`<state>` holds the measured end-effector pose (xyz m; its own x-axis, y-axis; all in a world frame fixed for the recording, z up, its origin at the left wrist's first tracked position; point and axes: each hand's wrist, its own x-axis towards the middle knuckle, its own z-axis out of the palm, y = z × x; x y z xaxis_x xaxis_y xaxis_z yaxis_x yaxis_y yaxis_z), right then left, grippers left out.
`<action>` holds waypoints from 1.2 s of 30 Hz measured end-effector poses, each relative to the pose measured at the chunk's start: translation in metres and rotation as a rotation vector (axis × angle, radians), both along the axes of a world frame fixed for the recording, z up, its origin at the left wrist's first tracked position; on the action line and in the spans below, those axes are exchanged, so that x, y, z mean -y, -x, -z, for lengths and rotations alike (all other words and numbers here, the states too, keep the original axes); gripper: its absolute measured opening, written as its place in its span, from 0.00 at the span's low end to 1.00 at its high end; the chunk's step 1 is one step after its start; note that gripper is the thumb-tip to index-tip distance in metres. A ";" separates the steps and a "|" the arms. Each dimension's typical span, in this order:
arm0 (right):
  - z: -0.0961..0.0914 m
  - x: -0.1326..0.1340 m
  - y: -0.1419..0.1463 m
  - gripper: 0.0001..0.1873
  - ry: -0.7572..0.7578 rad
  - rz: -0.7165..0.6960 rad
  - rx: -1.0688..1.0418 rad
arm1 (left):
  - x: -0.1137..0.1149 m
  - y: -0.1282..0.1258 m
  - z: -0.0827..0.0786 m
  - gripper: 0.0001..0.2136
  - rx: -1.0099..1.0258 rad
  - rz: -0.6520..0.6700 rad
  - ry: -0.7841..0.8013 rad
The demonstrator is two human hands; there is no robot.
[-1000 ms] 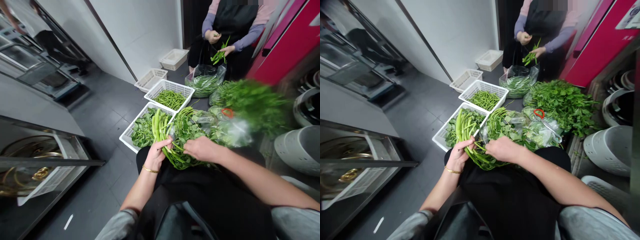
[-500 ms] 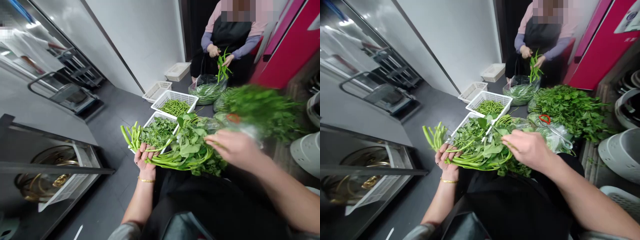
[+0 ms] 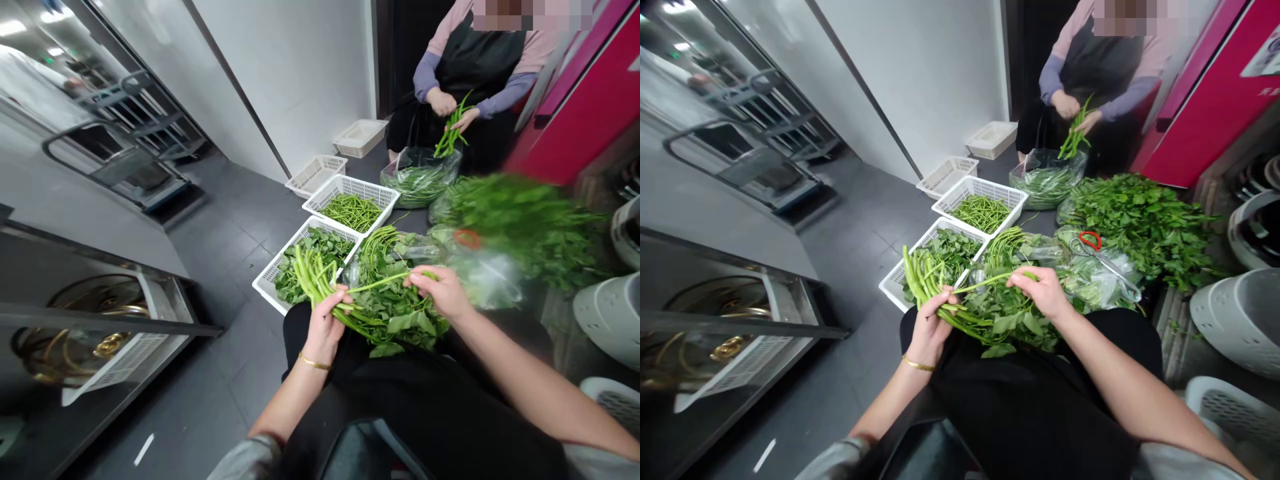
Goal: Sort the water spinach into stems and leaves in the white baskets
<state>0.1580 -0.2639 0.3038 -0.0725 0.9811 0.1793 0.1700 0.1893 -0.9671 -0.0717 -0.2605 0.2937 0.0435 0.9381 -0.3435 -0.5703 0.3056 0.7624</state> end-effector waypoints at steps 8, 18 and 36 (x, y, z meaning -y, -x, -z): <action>-0.021 -0.006 -0.069 0.12 -0.097 0.297 0.116 | -0.004 -0.003 -0.003 0.09 0.076 -0.113 0.036; -0.016 -0.011 0.039 0.16 -0.411 -0.384 0.834 | 0.000 -0.011 -0.005 0.08 0.130 -0.015 0.115; -0.016 -0.018 0.050 0.14 -0.163 -0.560 0.519 | 0.002 -0.027 0.008 0.05 -0.010 0.117 -0.076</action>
